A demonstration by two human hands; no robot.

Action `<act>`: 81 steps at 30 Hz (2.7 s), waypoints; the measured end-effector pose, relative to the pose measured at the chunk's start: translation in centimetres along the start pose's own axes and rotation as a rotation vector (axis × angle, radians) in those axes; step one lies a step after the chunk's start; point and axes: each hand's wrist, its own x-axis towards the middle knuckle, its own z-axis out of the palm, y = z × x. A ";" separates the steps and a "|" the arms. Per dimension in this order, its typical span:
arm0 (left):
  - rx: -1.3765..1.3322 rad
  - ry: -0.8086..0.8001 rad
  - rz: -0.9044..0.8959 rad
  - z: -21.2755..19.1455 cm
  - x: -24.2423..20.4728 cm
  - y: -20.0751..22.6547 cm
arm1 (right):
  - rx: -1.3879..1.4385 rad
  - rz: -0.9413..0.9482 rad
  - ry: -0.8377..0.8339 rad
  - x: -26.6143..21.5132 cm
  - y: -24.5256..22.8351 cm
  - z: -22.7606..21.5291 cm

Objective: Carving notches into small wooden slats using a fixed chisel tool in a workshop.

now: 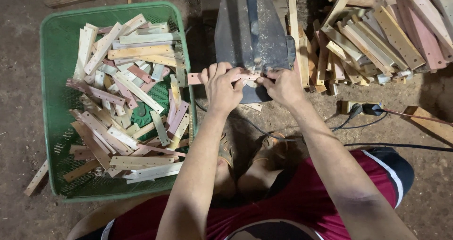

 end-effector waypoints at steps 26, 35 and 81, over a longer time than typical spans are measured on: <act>-0.878 0.107 -0.929 -11.1 -1.5 10.0 | 0.363 -0.022 -0.084 -7.7 -6.0 -5.0; -1.003 0.236 -1.234 -4.9 -1.6 4.9 | 0.154 -0.041 0.111 -3.2 2.2 4.0; 0.010 -0.045 0.016 0.1 -0.6 0.5 | 0.084 -0.092 -0.012 -0.4 0.3 0.8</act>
